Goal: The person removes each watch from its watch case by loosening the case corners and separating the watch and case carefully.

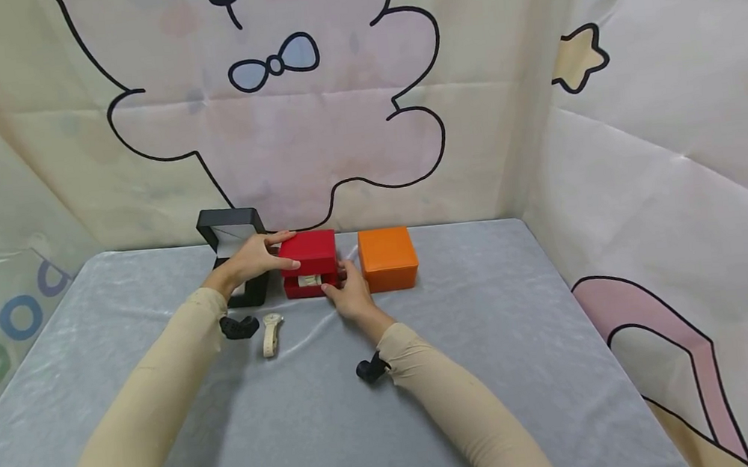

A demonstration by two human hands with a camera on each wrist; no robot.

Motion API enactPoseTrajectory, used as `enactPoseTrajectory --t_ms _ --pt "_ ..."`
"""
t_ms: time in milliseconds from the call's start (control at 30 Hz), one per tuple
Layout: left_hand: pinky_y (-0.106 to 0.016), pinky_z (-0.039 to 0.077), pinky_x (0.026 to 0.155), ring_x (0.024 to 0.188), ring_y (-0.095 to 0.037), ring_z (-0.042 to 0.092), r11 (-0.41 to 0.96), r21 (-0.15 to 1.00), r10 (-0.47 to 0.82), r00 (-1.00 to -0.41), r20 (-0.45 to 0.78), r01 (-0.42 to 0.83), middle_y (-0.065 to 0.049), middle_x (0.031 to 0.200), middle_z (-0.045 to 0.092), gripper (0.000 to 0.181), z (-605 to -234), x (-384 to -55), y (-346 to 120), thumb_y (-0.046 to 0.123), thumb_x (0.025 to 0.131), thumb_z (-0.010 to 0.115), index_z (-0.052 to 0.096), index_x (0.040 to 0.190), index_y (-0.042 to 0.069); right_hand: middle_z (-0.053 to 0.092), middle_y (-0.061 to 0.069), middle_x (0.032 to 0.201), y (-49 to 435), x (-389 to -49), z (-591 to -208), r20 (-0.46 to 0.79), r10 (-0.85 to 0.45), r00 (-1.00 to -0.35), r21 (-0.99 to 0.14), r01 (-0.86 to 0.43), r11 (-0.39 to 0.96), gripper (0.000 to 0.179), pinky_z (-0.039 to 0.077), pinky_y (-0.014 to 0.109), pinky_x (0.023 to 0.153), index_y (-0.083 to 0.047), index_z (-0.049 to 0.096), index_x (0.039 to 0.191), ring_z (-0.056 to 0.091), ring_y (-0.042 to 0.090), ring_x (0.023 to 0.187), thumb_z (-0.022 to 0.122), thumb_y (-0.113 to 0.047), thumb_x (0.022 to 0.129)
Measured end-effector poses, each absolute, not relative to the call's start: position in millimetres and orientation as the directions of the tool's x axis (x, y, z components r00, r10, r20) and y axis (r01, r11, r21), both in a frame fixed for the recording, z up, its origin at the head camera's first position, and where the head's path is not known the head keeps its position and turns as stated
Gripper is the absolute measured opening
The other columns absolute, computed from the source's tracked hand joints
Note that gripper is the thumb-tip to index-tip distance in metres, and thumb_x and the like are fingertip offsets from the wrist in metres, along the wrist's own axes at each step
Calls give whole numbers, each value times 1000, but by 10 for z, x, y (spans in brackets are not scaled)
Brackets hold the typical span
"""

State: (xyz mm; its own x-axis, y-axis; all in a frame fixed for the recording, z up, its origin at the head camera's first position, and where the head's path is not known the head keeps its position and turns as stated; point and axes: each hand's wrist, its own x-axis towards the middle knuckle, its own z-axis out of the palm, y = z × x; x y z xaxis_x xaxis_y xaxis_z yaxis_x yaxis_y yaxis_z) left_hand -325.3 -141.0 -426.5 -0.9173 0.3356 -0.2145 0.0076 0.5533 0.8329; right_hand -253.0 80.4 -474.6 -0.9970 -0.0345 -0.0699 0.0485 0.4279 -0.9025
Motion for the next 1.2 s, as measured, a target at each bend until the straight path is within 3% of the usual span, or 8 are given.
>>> enactPoseTrajectory --t_ms 267,533,800,1200 --pt "-56 41 113 131 -33 46 504 861 288 -927 -242 -68 -11 154 47 83 -4282 -3256 -1386 50 81 79 45 154 29 63 19 130 813 -2530 -4735 -68 -41 -997 -905 44 424 41 56 40 94 -4 52 133 64 31 110 68 -14 97" --pt "-59 36 117 141 -33 39 496 865 263 -937 -231 -74 -11 159 41 79 -4294 -3271 -1376 53 85 74 44 154 30 62 19 130 805 -2528 -4724 -72 -44 -996 -902 46 429 42 55 41 98 -5 51 134 63 32 111 68 -15 97" --pt "-56 37 116 135 -33 47 415 909 262 -952 -157 -36 -12 152 49 74 -4355 -3265 -1345 48 88 73 47 153 24 62 22 128 808 -2533 -4744 -38 -50 -998 -908 14 418 42 55 41 94 -2 51 133 64 33 110 68 -12 96" --pt "-50 42 112 131 -32 54 305 950 159 -987 15 63 -18 145 56 60 -4423 -3227 -1185 48 98 59 54 146 11 62 22 128 817 -2535 -4753 -29 -59 -998 -908 2 419 42 53 43 98 -1 51 133 64 34 113 68 -12 96"
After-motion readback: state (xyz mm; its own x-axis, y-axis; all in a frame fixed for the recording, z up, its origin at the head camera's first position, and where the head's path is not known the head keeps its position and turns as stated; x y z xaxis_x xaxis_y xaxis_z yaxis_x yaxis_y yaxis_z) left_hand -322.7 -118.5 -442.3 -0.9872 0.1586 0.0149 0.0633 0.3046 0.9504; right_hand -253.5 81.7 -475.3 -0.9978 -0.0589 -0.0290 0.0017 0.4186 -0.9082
